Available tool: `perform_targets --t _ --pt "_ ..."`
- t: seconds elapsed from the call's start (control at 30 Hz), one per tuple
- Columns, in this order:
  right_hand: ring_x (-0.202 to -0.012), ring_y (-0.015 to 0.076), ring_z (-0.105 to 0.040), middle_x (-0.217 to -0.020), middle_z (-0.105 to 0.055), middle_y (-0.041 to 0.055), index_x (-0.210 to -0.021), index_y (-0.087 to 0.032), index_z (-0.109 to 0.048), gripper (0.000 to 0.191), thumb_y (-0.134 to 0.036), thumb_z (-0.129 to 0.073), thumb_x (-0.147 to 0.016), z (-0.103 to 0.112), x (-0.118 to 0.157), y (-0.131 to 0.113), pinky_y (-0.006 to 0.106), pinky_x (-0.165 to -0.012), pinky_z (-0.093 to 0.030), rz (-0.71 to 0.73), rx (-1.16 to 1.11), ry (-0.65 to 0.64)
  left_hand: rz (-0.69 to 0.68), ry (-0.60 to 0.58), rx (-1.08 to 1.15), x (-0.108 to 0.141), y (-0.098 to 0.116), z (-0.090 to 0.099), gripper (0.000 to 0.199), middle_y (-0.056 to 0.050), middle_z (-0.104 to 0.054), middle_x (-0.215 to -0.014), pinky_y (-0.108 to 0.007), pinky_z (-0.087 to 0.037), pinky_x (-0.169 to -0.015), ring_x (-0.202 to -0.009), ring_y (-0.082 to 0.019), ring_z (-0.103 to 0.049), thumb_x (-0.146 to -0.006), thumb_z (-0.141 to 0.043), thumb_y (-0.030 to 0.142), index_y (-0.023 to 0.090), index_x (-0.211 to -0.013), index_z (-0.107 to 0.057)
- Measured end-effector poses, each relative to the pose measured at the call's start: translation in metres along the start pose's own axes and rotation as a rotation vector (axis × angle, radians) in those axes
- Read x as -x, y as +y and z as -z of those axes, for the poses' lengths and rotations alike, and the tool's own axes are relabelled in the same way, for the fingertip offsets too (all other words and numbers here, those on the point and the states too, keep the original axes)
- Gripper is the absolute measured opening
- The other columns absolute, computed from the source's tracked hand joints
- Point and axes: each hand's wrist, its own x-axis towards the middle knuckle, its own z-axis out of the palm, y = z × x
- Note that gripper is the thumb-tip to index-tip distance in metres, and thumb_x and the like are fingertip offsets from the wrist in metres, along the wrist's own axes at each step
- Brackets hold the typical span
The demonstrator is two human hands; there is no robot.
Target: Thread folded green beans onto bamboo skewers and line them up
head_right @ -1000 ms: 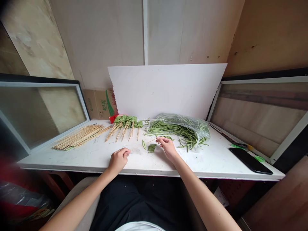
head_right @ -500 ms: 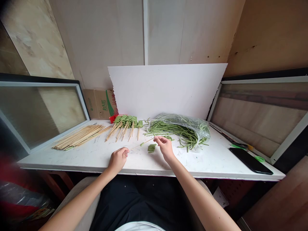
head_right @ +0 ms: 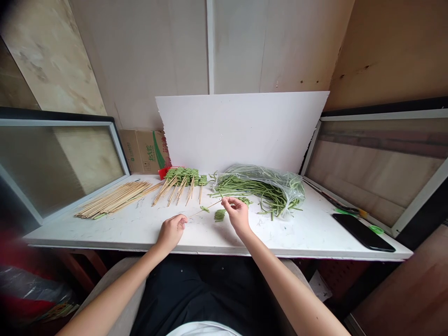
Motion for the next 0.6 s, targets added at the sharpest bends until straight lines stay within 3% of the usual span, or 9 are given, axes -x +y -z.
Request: perform_targets --t 0.6 --pt "-0.089 0.0289 -0.067 -0.095 -0.076 0.0107 -0.088 -0.026 -0.079 0.041 -0.066 -0.077 -0.083 -0.0041 0.0042 0.0008 0.041 -0.080 -0.053 0.032 0.042 0.039 -0.032 0.020 -0.002 0.0006 -0.0075 -0.0037 0.029 -0.001 -0.075 -0.075 -0.026 -0.052 -0.073 -0.073 -0.019 -0.072 -0.082 -0.051 0.002 0.023 -0.083 -0.071"
